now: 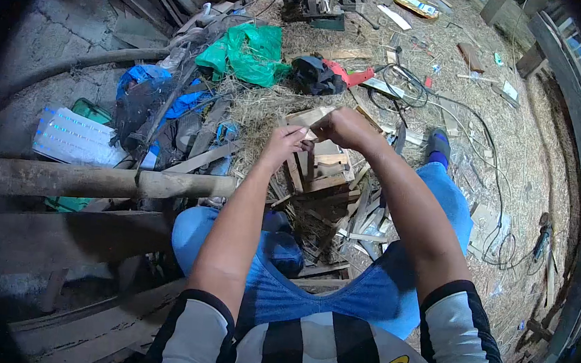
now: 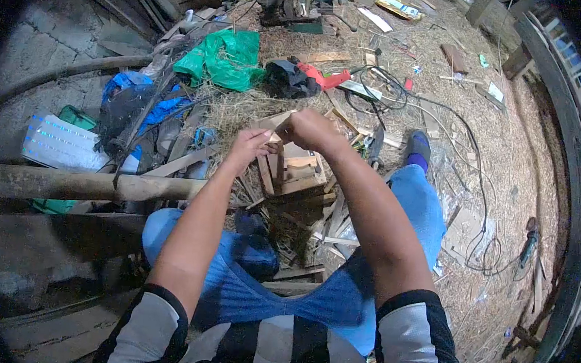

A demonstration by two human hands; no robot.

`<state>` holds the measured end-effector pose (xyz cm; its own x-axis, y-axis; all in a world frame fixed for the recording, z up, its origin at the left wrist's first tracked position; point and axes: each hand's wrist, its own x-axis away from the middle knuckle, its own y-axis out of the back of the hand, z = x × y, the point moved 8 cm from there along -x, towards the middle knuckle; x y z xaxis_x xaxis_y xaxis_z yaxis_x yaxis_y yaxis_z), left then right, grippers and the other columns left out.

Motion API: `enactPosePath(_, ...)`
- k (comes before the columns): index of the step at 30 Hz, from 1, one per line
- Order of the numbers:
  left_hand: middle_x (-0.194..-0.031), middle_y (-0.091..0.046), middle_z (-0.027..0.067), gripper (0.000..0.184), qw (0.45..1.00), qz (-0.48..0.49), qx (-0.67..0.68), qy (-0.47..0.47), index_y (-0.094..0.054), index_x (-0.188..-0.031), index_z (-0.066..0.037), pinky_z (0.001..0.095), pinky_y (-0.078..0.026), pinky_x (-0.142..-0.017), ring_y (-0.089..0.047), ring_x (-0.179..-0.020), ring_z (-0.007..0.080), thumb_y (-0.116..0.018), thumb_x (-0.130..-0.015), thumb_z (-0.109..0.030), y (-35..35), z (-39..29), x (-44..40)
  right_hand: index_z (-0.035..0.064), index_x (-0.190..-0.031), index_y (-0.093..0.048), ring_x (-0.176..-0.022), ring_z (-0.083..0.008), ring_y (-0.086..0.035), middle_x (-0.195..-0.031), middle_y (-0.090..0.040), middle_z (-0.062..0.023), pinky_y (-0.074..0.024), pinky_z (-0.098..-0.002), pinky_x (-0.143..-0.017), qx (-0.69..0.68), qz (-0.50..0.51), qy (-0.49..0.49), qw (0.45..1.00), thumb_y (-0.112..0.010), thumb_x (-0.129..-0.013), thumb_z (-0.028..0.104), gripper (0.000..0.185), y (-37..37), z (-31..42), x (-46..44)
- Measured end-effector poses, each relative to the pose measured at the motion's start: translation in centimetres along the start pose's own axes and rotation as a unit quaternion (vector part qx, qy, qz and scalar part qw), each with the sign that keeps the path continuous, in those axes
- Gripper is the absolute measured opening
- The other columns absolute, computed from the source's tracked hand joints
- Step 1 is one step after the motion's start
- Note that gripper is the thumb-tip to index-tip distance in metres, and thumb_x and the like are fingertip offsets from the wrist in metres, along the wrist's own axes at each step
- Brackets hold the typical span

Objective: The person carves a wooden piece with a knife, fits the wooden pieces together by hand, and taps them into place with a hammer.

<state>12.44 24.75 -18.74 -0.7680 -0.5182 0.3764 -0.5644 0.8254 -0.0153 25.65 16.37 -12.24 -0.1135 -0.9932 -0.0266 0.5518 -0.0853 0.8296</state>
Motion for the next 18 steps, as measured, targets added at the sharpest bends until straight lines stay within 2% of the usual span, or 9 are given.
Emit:
enactPosePath(4,-0.094,-0.072,0.0088,0.034,1.000,0.026,-0.015,0.003,-0.068,-0.118,-0.003,0.0295,-0.052,-0.074,-0.070,-0.080,0.0166,-0.064,-0.098,-0.030,-0.28,-0.15,-0.08,0.0174,-0.106,-0.078,-0.077,-0.0329,-0.071,-0.090,-0.073,-0.0145,-0.0552,-0.0423,-0.069,0.000,0.006,-0.024,1.000,-0.071,-0.081,0.018,0.025,0.01,-0.29,0.07)
enactPosePath(11,-0.089,-0.072,0.0076,0.033,0.999,0.026,-0.016,0.009,-0.068,-0.117,-0.002,0.0260,-0.052,-0.069,-0.069,-0.078,0.0160,-0.062,-0.099,-0.029,-0.49,0.33,-0.44,0.0174,-0.106,-0.077,-0.077,-0.0334,-0.071,-0.090,-0.073,-0.0128,-0.0553,-0.0426,-0.070,0.020,0.018,-0.016,1.000,-0.069,-0.084,0.020,0.023,-0.28,-0.65,0.05)
enactPosePath(18,-0.084,-0.071,0.0064,0.030,0.999,0.001,-0.038,-0.003,-0.069,-0.113,-0.001,0.0258,-0.051,-0.065,-0.068,-0.073,0.0146,-0.063,-0.099,-0.026,-0.32,-0.02,-0.56,0.0096,-0.091,-0.075,-0.073,-0.0335,-0.070,-0.082,-0.072,-0.0139,-0.0552,-0.0422,-0.068,-0.006,-0.007,-0.002,1.000,-0.066,-0.086,0.020,0.014,0.28,-0.11,0.11)
